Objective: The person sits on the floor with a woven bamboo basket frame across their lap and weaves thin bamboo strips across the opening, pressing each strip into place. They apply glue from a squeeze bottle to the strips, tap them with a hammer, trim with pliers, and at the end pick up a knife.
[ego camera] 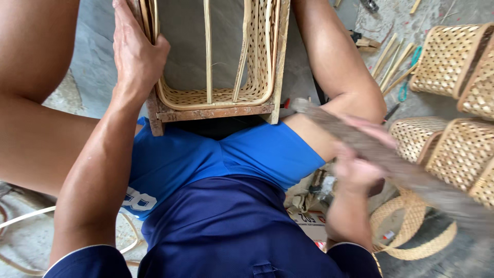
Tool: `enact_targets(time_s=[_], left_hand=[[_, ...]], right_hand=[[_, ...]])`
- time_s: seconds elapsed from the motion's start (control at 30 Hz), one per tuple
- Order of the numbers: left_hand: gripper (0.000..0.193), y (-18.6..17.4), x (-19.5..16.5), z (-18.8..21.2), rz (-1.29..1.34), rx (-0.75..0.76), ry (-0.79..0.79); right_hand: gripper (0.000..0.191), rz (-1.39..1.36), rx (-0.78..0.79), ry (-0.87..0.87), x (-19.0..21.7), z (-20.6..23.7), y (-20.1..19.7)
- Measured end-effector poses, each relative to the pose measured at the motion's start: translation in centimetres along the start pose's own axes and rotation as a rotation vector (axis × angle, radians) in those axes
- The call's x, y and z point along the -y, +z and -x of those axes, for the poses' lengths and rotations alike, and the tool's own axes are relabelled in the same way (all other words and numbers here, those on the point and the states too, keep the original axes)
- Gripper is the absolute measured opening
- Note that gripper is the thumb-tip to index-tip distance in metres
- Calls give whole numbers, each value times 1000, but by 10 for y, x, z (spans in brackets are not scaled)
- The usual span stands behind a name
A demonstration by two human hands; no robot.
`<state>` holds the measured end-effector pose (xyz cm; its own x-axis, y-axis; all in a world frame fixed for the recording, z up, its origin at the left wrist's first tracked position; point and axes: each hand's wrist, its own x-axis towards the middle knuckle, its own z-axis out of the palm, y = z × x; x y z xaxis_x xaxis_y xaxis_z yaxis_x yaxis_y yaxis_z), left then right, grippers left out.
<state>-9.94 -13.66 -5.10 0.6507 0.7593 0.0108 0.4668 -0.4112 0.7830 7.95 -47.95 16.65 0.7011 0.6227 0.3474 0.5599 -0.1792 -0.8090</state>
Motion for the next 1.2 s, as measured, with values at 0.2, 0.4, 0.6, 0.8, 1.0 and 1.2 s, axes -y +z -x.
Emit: enact_targets(time_s=[0.2, 0.4, 0.6, 0.8, 1.0, 1.2], left_hand=[[60, 1, 0, -1, 55, -53, 24], [54, 0, -9, -3, 106, -49, 10], [59, -3, -9, -8, 154, -72, -36], [67, 0, -2, -14, 140, -72, -55], [96, 1, 4, -23, 179, -124, 11], [98, -15, -7, -27, 175, -59, -63]], right_hand=[[31, 120, 355, -35, -8, -3, 51], [40, 51, 349, 27, -6, -7, 63], [39, 102, 433, 6, 1, -5, 82], [42, -125, 478, -81, 8, -4, 112], [45, -357, 561, -83, 20, -17, 160], [49, -478, 731, -267, 26, -35, 195]])
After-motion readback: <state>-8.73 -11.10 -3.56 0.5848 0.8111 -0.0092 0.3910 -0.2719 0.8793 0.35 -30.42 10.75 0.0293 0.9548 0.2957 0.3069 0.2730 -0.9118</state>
